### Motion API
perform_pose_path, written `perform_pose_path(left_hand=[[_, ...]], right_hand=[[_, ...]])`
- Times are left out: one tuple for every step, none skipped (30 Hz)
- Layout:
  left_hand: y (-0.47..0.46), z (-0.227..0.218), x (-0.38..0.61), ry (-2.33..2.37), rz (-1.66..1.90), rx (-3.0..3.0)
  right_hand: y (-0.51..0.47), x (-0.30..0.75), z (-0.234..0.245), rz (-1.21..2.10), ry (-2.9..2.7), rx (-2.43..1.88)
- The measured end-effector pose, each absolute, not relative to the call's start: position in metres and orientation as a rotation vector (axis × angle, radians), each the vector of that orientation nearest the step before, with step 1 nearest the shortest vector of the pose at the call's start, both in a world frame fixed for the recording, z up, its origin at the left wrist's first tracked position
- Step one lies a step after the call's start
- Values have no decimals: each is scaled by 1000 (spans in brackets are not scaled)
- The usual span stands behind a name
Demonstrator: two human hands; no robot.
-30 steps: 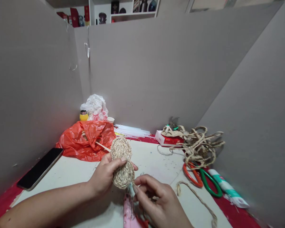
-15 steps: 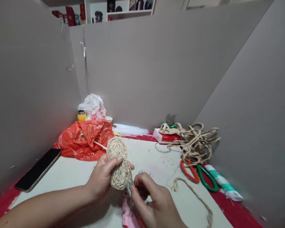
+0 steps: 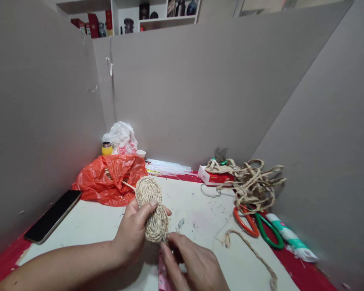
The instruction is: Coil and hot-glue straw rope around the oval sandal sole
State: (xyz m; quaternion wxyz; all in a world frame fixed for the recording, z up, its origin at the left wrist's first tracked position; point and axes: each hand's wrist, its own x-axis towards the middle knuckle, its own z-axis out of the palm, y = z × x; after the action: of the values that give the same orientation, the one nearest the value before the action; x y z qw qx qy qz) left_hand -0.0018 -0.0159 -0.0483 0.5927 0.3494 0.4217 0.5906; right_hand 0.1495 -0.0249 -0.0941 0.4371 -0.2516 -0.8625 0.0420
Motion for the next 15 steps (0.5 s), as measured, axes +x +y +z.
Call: perform_pose_path(left_hand=[[-16, -48, -2, 991, 1380, 810], [-15, -49, -2, 1005, 1385, 808], [-15, -49, -3, 1021, 1387, 807], [-15, -49, -3, 1036, 1390, 805], [-15, -50, -3, 1048, 1393, 805], [-15, -50, -3, 1056, 1398, 802], [-16, -50, -2, 1058, 1400, 799], [-16, -50, -2, 1055, 1403, 795], [-17, -50, -1, 1050, 1408, 789], [-17, -50, -1, 1047, 1414, 783], [-18, -49, 0, 1049, 1422, 777], [-18, -49, 1, 1051, 1432, 778], [-19, -48, 2, 1054, 1443, 780], [-19, -48, 2, 1061, 1454, 780], [-20, -48, 2, 1069, 1465, 778]], right_hand=[[-25, 149, -95, 145, -2123, -634], [-26, 149, -96, 179, -2107, -636], [-26, 148, -96, 202, -2096, -632], [-26, 148, -96, 218, -2088, -627], [-27, 147, -97, 236, -2081, -628], [-27, 146, -96, 266, -2071, -636], [-28, 145, -96, 318, -2050, -655], [-29, 143, -96, 394, -2016, -689], [-29, 141, -95, 487, -1969, -738], [-29, 139, -95, 587, -1918, -786], [-30, 137, -95, 682, -1862, -831], [-30, 135, -96, 767, -1805, -870], [-30, 133, -96, 841, -1751, -897], [-31, 131, -97, 906, -1701, -911], [-31, 130, -99, 963, -1652, -913]])
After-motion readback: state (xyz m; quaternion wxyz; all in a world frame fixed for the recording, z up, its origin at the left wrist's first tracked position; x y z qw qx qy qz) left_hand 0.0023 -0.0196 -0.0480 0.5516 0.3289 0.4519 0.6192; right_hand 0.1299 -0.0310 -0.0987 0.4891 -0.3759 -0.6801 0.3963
